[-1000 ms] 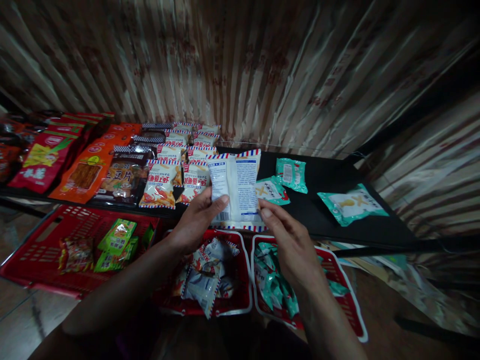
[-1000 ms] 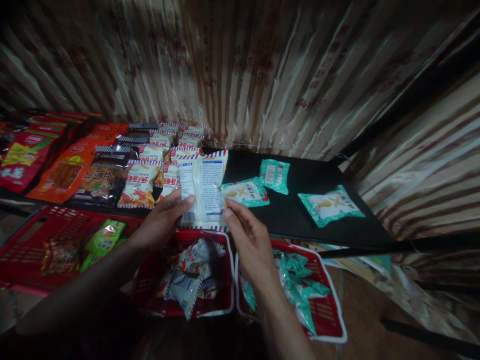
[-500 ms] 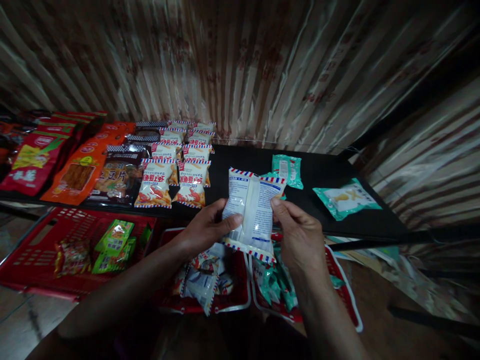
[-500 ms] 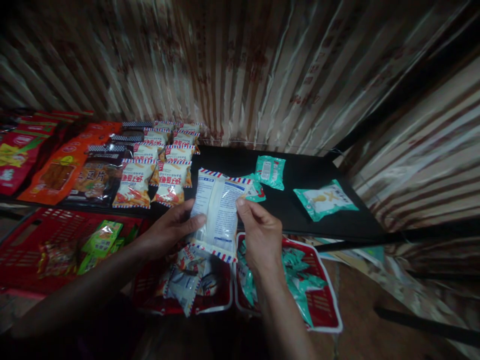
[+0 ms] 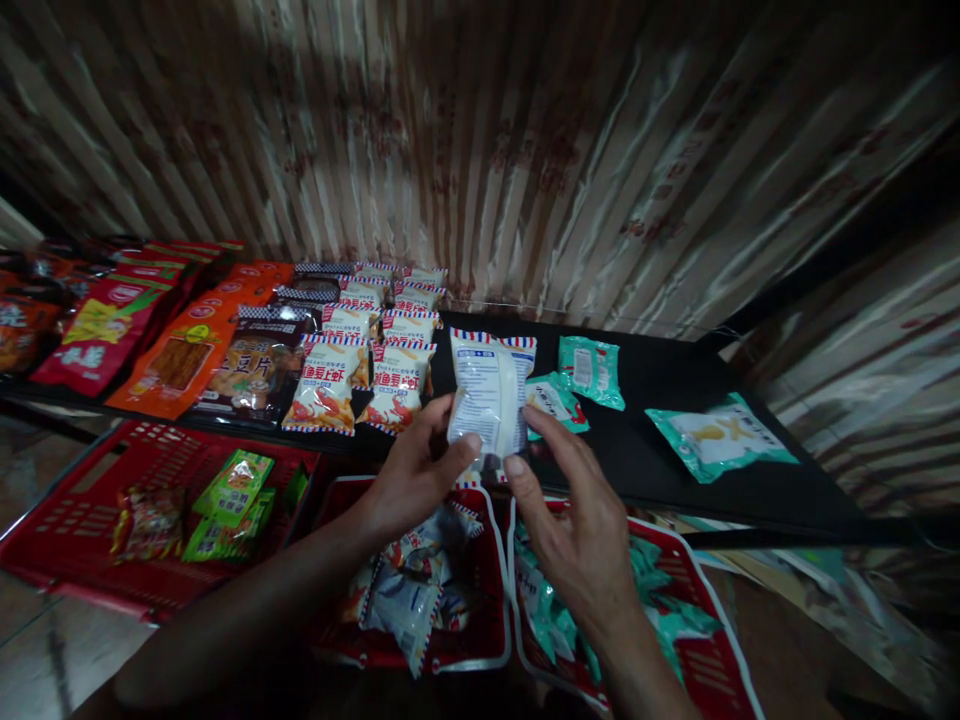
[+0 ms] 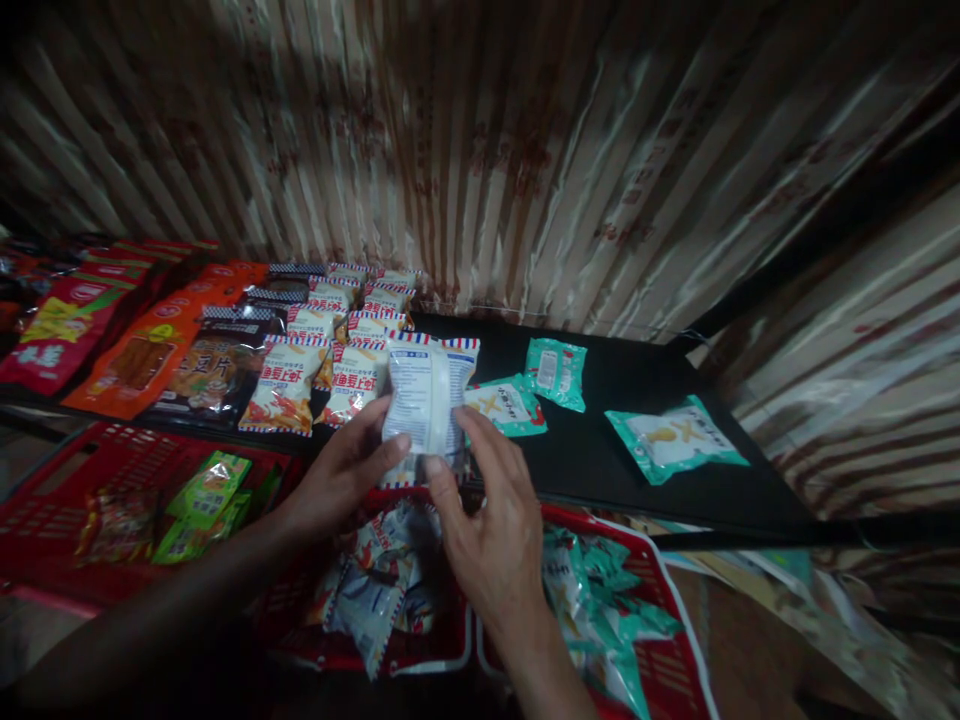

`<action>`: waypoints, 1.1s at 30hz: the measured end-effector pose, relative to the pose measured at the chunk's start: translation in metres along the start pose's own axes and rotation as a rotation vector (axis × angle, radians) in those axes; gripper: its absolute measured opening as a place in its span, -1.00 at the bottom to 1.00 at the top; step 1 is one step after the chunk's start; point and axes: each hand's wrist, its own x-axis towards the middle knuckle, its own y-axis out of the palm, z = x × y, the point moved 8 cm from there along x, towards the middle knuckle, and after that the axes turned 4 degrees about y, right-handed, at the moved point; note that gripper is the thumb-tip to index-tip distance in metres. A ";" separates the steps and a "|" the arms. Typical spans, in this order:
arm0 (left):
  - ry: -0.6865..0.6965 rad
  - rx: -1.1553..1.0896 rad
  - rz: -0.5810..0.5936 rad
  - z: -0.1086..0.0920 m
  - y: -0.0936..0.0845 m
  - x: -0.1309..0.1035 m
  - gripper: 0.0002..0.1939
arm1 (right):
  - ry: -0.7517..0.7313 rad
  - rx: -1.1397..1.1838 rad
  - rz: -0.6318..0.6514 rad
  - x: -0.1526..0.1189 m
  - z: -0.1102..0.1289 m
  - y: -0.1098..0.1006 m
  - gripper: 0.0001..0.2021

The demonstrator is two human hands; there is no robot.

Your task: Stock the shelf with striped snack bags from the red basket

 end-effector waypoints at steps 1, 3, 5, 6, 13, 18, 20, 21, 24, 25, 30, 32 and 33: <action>0.008 0.004 0.008 -0.002 0.001 -0.001 -0.48 | 0.046 0.018 0.036 -0.001 -0.004 0.004 -0.54; 0.004 0.056 0.030 -0.004 0.002 -0.003 -0.45 | 0.141 0.071 0.102 -0.003 -0.013 0.011 -0.44; 0.006 0.157 0.050 -0.004 0.001 -0.005 -0.45 | 0.221 0.150 0.159 -0.004 -0.019 0.016 -0.33; 0.020 0.208 0.062 -0.005 0.001 -0.006 -0.46 | 0.258 0.209 0.195 -0.005 -0.021 0.019 -0.29; 0.229 0.366 0.115 -0.010 0.003 -0.008 -0.58 | 0.469 0.710 0.254 -0.005 -0.022 0.031 -0.45; 0.228 0.296 -0.025 -0.013 -0.006 -0.004 -0.67 | 0.631 0.925 0.047 -0.003 -0.043 0.024 -0.52; 0.212 0.351 -0.137 -0.014 -0.015 -0.002 -0.71 | 0.697 0.995 0.004 -0.003 -0.049 0.022 -0.51; 0.189 0.375 -0.171 -0.012 -0.018 -0.002 -0.71 | 0.722 1.021 -0.009 -0.002 -0.051 0.020 -0.51; 0.050 0.339 -0.134 0.000 -0.016 0.001 -0.65 | 0.770 1.055 -0.020 -0.001 -0.051 0.019 -0.53; -0.002 0.294 -0.094 0.005 -0.013 0.002 -0.62 | 0.776 1.057 -0.018 0.000 -0.051 0.019 -0.54; -0.131 0.161 0.010 0.019 -0.003 0.001 -0.60 | 0.762 1.044 0.003 -0.001 -0.051 0.025 -0.54; -0.135 0.157 0.012 0.020 -0.003 0.002 -0.63 | 0.781 1.041 0.010 -0.002 -0.054 0.027 -0.54; -0.134 0.158 0.008 0.021 -0.003 0.002 -0.64 | 0.794 1.042 0.023 -0.003 -0.055 0.028 -0.53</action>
